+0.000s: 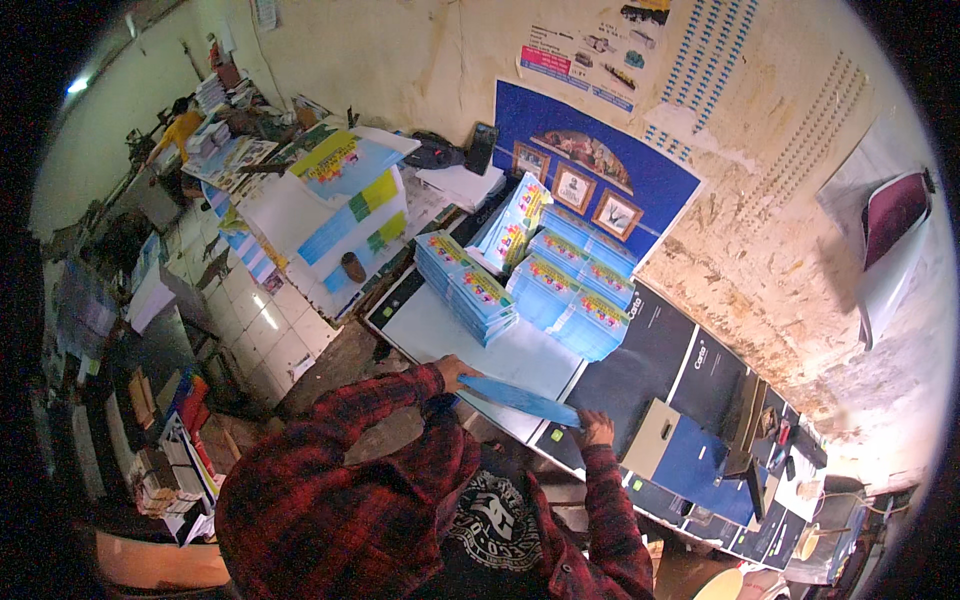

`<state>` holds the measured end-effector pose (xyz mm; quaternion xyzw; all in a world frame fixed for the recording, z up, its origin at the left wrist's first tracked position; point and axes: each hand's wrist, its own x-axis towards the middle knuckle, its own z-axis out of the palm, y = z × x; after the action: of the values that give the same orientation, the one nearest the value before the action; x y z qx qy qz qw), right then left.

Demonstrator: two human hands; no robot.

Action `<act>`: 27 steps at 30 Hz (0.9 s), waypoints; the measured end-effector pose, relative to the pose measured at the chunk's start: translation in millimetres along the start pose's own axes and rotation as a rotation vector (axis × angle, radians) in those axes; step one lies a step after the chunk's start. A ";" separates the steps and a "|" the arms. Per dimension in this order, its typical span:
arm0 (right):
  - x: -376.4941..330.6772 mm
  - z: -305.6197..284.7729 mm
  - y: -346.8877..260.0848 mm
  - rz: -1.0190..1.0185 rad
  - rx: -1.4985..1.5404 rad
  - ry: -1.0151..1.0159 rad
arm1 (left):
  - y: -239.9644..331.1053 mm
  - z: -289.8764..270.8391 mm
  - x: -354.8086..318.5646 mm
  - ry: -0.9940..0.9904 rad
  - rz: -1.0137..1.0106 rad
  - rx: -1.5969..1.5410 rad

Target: The person stands at a workbench and repeatedly picks up stacks of light blue printed paper sheets. They align the edges of the sheets by hand and place them into neat piles on the table. The person continues this repetitive stacking process throughout the clip, organizing the loose sheets into uniform stacks.

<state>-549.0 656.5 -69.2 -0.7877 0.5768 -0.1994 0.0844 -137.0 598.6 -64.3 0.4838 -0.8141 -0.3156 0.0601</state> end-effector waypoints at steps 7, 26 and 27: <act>-17.4 40.7 9.6 0.451 0.867 0.134 | 11.9 45.2 -6.8 0.426 -0.050 -0.730; -31.4 53.4 6.1 0.230 1.394 0.091 | 19.3 48.8 -2.8 0.388 -0.068 -0.553; -29.4 53.4 11.5 0.218 1.219 0.062 | 12.4 47.8 -3.8 0.369 -0.034 -0.600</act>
<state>-544.6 675.3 -128.1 -0.5283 0.4384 -0.5059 0.5223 -163.6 627.6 -94.4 0.5069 -0.6522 -0.4492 0.3404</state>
